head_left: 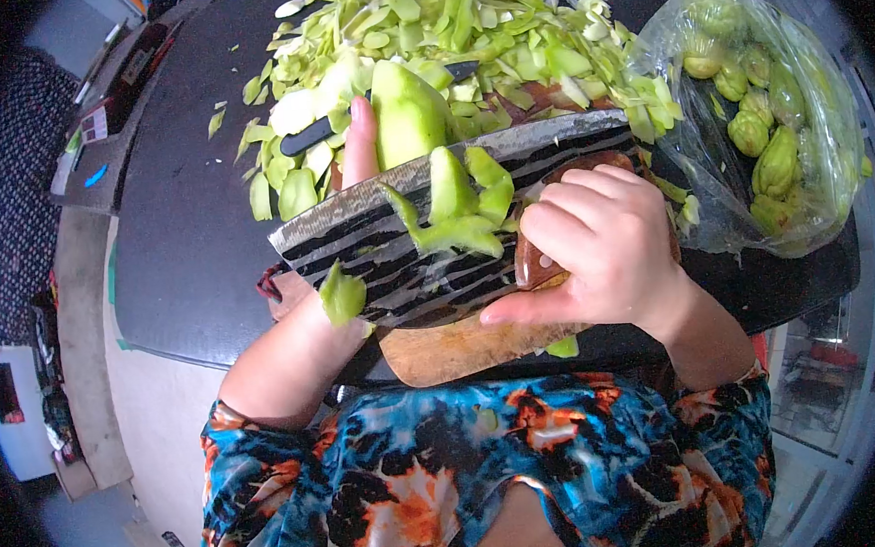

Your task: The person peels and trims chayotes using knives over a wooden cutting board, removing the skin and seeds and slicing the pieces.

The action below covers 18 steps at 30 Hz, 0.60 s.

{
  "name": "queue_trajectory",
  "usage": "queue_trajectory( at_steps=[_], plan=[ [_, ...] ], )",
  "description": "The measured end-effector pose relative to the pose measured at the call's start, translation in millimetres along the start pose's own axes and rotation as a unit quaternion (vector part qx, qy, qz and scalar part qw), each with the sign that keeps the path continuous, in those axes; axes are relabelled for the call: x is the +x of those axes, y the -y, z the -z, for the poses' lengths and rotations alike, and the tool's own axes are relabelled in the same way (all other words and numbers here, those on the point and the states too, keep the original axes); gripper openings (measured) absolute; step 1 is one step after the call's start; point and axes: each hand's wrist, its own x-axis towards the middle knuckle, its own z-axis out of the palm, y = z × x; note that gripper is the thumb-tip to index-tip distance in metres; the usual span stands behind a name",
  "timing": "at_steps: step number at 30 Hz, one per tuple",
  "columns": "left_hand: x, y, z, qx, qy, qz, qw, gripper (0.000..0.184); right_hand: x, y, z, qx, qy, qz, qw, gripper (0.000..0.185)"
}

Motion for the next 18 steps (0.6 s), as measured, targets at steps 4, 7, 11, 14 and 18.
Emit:
queue_trajectory(
  at_steps=[4,7,11,14,18],
  plan=[
    [-2,2,-6,0.029,-0.037,-0.024,0.999,0.069,0,2,4,-0.010,0.023,-0.020,0.999,0.050],
    [-6,10,-23,0.115,-0.180,-0.138,0.967,0.069,2,-4,5,-0.042,0.027,-0.046,0.998,0.050],
    [-7,7,-11,0.239,-0.101,-0.197,0.945,0.052,2,-34,5,-0.028,-0.033,-0.226,0.973,0.050],
    [-7,6,-16,0.304,-0.112,-0.220,0.920,0.053,0,-50,15,0.014,-0.027,-0.324,0.946,0.048],
    [-9,3,-21,0.275,-0.125,-0.258,0.918,0.046,4,-34,27,0.072,0.024,-0.150,0.986,0.048]
  ],
)
